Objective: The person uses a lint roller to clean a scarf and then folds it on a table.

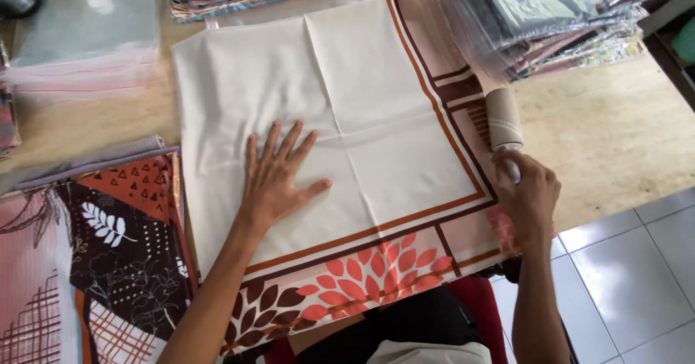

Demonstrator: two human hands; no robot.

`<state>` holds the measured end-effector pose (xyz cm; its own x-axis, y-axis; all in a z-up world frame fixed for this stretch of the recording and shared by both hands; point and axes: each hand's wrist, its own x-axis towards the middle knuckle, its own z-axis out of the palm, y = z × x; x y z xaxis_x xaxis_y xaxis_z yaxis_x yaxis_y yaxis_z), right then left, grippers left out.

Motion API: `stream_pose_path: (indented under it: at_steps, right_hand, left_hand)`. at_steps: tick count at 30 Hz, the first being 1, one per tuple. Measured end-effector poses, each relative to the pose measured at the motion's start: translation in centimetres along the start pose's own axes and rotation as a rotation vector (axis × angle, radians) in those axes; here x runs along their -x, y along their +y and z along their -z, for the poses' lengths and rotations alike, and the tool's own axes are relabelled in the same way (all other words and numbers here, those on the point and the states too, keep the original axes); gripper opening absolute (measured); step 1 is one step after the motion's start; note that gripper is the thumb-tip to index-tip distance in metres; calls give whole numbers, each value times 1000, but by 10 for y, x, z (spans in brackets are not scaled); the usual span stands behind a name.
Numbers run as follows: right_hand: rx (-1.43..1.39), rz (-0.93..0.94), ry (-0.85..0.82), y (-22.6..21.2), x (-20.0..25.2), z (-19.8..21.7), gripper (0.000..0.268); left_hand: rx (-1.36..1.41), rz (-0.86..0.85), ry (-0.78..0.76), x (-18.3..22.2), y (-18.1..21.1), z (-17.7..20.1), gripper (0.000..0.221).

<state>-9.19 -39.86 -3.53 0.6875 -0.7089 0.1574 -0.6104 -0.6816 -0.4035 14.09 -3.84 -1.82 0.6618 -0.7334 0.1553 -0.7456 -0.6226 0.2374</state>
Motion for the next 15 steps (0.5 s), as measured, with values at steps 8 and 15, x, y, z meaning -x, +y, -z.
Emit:
stream_pose_path:
  at_steps: [8, 15]
  right_hand:
    - [-216, 496, -250, -106, 68, 4, 19]
    - [74, -40, -38, 22, 5, -11, 25]
  left_hand:
    - [2, -3, -2, -1, 1, 3, 90]
    - [-12, -4, 9, 0, 1, 3, 88]
